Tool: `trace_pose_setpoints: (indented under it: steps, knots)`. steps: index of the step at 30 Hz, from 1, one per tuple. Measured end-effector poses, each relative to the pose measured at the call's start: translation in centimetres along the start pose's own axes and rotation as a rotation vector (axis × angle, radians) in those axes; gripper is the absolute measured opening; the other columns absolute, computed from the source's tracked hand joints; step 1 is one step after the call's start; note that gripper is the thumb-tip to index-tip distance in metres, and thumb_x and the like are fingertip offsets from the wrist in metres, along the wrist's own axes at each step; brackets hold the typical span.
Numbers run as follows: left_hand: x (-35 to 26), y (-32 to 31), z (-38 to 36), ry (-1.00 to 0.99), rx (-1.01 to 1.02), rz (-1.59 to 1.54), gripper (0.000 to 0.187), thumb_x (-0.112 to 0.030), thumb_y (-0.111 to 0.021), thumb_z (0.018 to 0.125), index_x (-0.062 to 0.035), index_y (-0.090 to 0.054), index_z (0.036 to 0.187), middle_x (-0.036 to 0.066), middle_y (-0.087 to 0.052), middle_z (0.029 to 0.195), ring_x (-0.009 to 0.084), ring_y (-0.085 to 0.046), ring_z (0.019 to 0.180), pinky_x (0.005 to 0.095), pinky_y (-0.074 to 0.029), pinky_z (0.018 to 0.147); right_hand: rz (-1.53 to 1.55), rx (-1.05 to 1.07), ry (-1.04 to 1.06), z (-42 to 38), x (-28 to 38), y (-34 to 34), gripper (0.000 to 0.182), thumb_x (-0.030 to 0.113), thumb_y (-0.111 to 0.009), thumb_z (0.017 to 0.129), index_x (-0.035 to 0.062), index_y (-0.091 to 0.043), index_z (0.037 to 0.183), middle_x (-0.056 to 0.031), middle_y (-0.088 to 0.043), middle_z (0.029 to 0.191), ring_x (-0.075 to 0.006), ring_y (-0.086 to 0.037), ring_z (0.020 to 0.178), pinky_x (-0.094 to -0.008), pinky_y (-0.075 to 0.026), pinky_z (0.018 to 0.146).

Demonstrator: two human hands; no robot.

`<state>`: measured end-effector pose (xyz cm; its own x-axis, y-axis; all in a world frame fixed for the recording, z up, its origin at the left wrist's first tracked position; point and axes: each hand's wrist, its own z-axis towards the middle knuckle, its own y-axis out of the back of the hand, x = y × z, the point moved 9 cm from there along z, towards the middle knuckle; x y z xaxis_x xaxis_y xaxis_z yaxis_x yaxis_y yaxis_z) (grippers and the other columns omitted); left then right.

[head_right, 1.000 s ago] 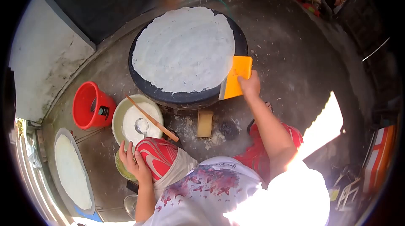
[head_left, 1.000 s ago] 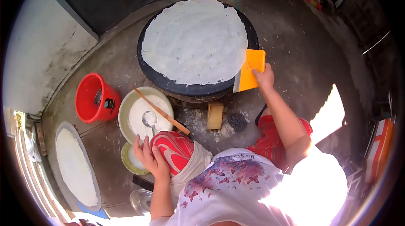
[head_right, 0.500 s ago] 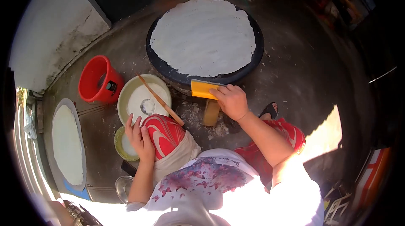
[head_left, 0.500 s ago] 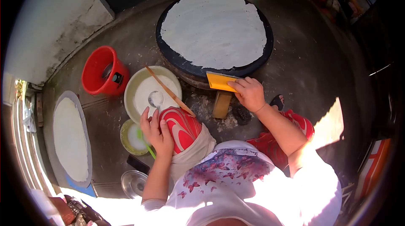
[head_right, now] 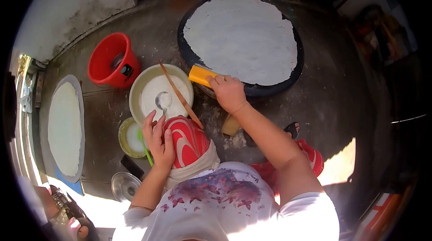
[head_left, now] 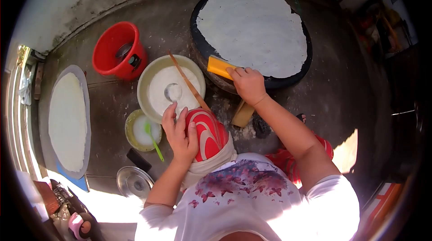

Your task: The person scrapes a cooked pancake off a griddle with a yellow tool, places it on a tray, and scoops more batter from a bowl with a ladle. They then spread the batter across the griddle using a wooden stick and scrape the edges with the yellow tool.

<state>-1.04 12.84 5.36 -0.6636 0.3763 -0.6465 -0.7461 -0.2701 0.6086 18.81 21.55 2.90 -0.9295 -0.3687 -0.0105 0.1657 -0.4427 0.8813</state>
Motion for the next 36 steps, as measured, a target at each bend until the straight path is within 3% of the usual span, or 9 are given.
trace_pose_setpoints:
  steps: [2,6,10,13,17,23,27,32,36]
  knots:
    - [0.0,-0.2,0.2,-0.006,0.025,-0.03,0.032,-0.006,-0.051,0.078,0.0028,-0.055,0.109,0.018,-0.04,0.126,0.0322,-0.039,0.113,0.0382,-0.034,0.09,-0.038,-0.024,-0.139,1.8,-1.5,-0.8,0.03,0.012,-0.055,0.068,0.0127,-0.059,0.097,-0.0009,-0.054,0.072,-0.0186,-0.055,0.064,-0.0312,-0.043,0.053]
    - [0.3,-0.3,0.2,-0.001,0.039,-0.027,0.034,-0.005,-0.052,0.076,0.0026,-0.054,0.11,0.019,-0.04,0.126,0.0341,-0.037,0.114,0.0392,-0.034,0.091,-0.002,0.017,0.061,2.0,3.6,-1.3,0.033,0.013,-0.055,0.067,0.0096,-0.058,0.1,-0.0022,-0.055,0.073,-0.0199,-0.056,0.066,-0.0317,-0.045,0.055]
    - [0.8,-0.2,0.3,0.018,0.039,-0.053,0.035,-0.004,-0.051,0.075,0.0022,-0.054,0.109,0.02,-0.04,0.126,0.0347,-0.037,0.114,0.0396,-0.034,0.09,-0.112,0.033,-0.122,5.6,0.8,-3.7,0.026,0.012,-0.055,0.067,0.007,-0.058,0.093,-0.0028,-0.056,0.073,-0.0194,-0.057,0.063,-0.0316,-0.046,0.052]
    - [0.7,-0.1,0.6,-0.004,0.053,-0.056,0.036,-0.004,-0.052,0.074,0.0022,-0.054,0.109,0.021,-0.04,0.125,0.0354,-0.038,0.113,0.0403,-0.034,0.09,-0.08,0.048,-0.028,7.6,2.9,-5.0,0.031,0.01,-0.055,0.068,0.0074,-0.058,0.098,-0.0037,-0.055,0.069,-0.0201,-0.056,0.059,-0.0308,-0.046,0.05]
    - [1.1,-0.3,0.8,0.019,0.073,-0.079,0.037,-0.003,-0.053,0.072,0.0023,-0.055,0.109,0.022,-0.04,0.124,0.0372,-0.037,0.114,0.0418,-0.034,0.091,-0.18,0.071,-0.085,11.2,2.3,-8.0,0.009,0.011,-0.057,0.068,0.0081,-0.054,0.076,-0.0045,-0.057,0.066,-0.0191,-0.059,0.059,-0.0292,-0.047,0.049]
    - [1.4,-0.4,0.8,0.031,0.097,-0.142,0.039,-0.006,-0.053,0.07,0.003,-0.054,0.109,0.024,-0.04,0.123,0.0389,-0.037,0.115,0.0434,-0.033,0.092,-0.139,0.255,-0.059,17.2,3.6,-11.0,0.016,0.009,-0.059,0.07,0.0033,-0.056,0.085,-0.0065,-0.063,0.071,-0.0212,-0.064,0.064,-0.0317,-0.05,0.052]
    - [1.2,-0.4,1.1,0.013,0.139,-0.114,0.041,-0.005,-0.053,0.07,0.0031,-0.054,0.11,0.024,-0.039,0.124,0.0396,-0.036,0.115,0.0436,-0.033,0.093,-0.223,0.48,-0.418,21.0,-4.1,-11.6,0.02,0.016,-0.061,0.075,0.0067,-0.063,0.092,-0.007,-0.064,0.087,-0.0201,-0.065,0.078,-0.0301,-0.05,0.058]
    - [2.6,-0.3,1.2,0.117,0.097,-0.277,0.038,-0.004,-0.053,0.074,0.0032,-0.053,0.111,0.022,-0.041,0.123,0.0365,-0.039,0.114,0.041,-0.033,0.094,0.107,0.055,-0.694,19.8,-10.0,-3.5,0.025,0.023,-0.058,0.077,0.0085,-0.06,0.098,-0.0072,-0.064,0.087,-0.0256,-0.062,0.082,-0.0344,-0.048,0.066]
    - [5.3,-1.7,2.4,0.286,0.129,-0.413,0.036,-0.003,-0.056,0.076,0.0003,-0.053,0.112,0.017,-0.044,0.123,0.0311,-0.041,0.113,0.0371,-0.035,0.093,0.259,-0.09,-0.379,11.1,-7.1,2.0,0.027,0.019,-0.06,0.074,0.0122,-0.059,0.1,-0.0084,-0.062,0.081,-0.027,-0.059,0.077,-0.0358,-0.046,0.064]
